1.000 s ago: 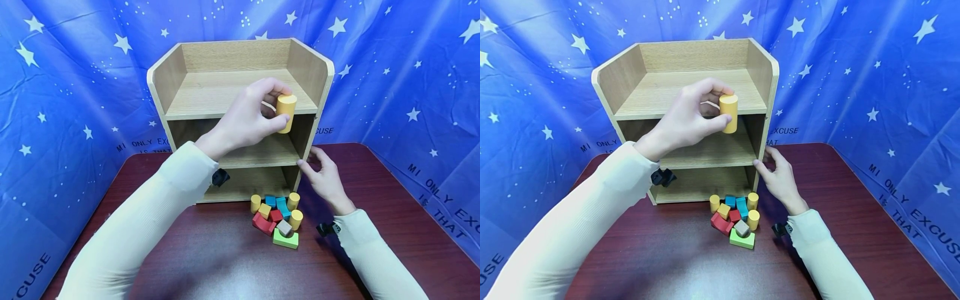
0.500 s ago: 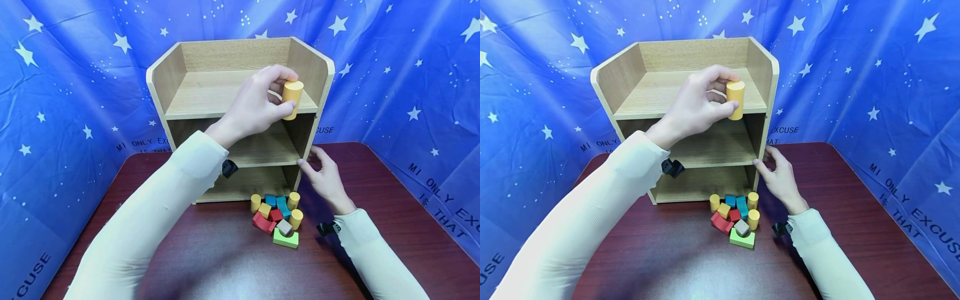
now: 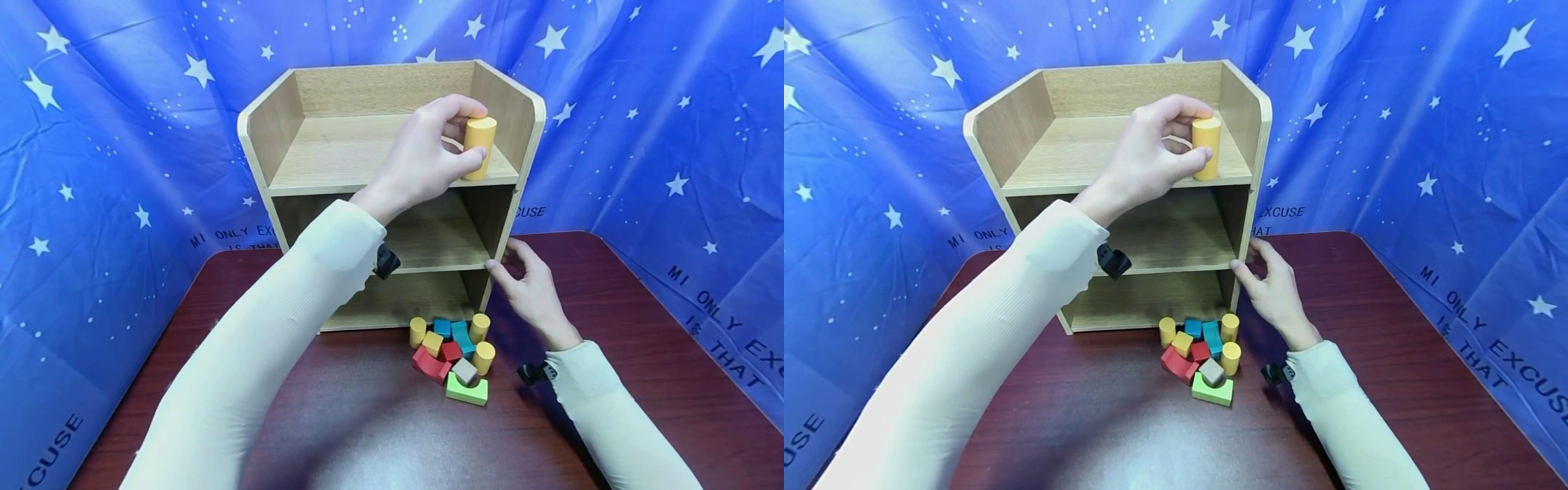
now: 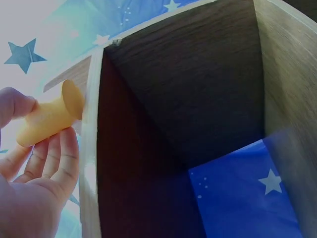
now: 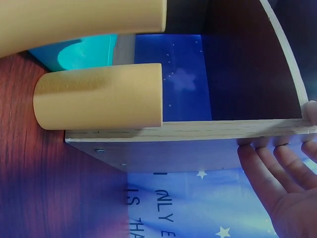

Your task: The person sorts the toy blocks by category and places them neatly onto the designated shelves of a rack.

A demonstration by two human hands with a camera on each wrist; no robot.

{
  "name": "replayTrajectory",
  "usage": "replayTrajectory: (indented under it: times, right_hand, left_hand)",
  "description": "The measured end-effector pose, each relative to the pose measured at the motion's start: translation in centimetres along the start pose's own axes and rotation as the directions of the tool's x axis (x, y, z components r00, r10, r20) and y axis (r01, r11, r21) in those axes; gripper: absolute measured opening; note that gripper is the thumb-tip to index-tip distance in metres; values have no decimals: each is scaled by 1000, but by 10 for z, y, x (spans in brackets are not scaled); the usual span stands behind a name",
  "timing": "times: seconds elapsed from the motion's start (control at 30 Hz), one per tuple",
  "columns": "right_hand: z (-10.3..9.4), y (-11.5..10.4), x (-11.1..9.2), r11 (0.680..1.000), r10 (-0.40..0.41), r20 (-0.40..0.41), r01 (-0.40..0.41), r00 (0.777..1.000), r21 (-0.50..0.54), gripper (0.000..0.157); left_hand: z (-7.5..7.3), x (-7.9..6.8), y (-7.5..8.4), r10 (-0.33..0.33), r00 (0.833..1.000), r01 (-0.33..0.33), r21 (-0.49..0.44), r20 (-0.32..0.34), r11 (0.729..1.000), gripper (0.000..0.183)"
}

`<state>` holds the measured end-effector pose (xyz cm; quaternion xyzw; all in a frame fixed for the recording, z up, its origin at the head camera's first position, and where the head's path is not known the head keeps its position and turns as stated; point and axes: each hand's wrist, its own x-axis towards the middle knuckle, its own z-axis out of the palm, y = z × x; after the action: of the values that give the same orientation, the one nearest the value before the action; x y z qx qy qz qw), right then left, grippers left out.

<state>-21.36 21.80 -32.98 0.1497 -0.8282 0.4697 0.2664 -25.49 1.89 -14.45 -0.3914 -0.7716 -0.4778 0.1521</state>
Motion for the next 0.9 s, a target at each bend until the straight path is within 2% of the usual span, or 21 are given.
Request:
replayTrajectory:
  times: [0.3, 0.53, 0.9]
  right_hand:
    - [0, 0, 0, 1000, 9, 2, -9, 1000, -4, 36]
    - [0, 1, -1, 1000, 6, 4, -6, 1000, 13, 37]
    - [1, 1, 0, 1000, -3, -1, 3, 1000, 3, 37]
  left_hand:
    - [0, 7, -4, -67, 998, 67, -5, -6, 998, 37]
    - [2, 10, -9, -56, 998, 56, 13, -7, 998, 37]
    - [5, 14, -10, -91, 996, 91, 15, -3, 996, 38]
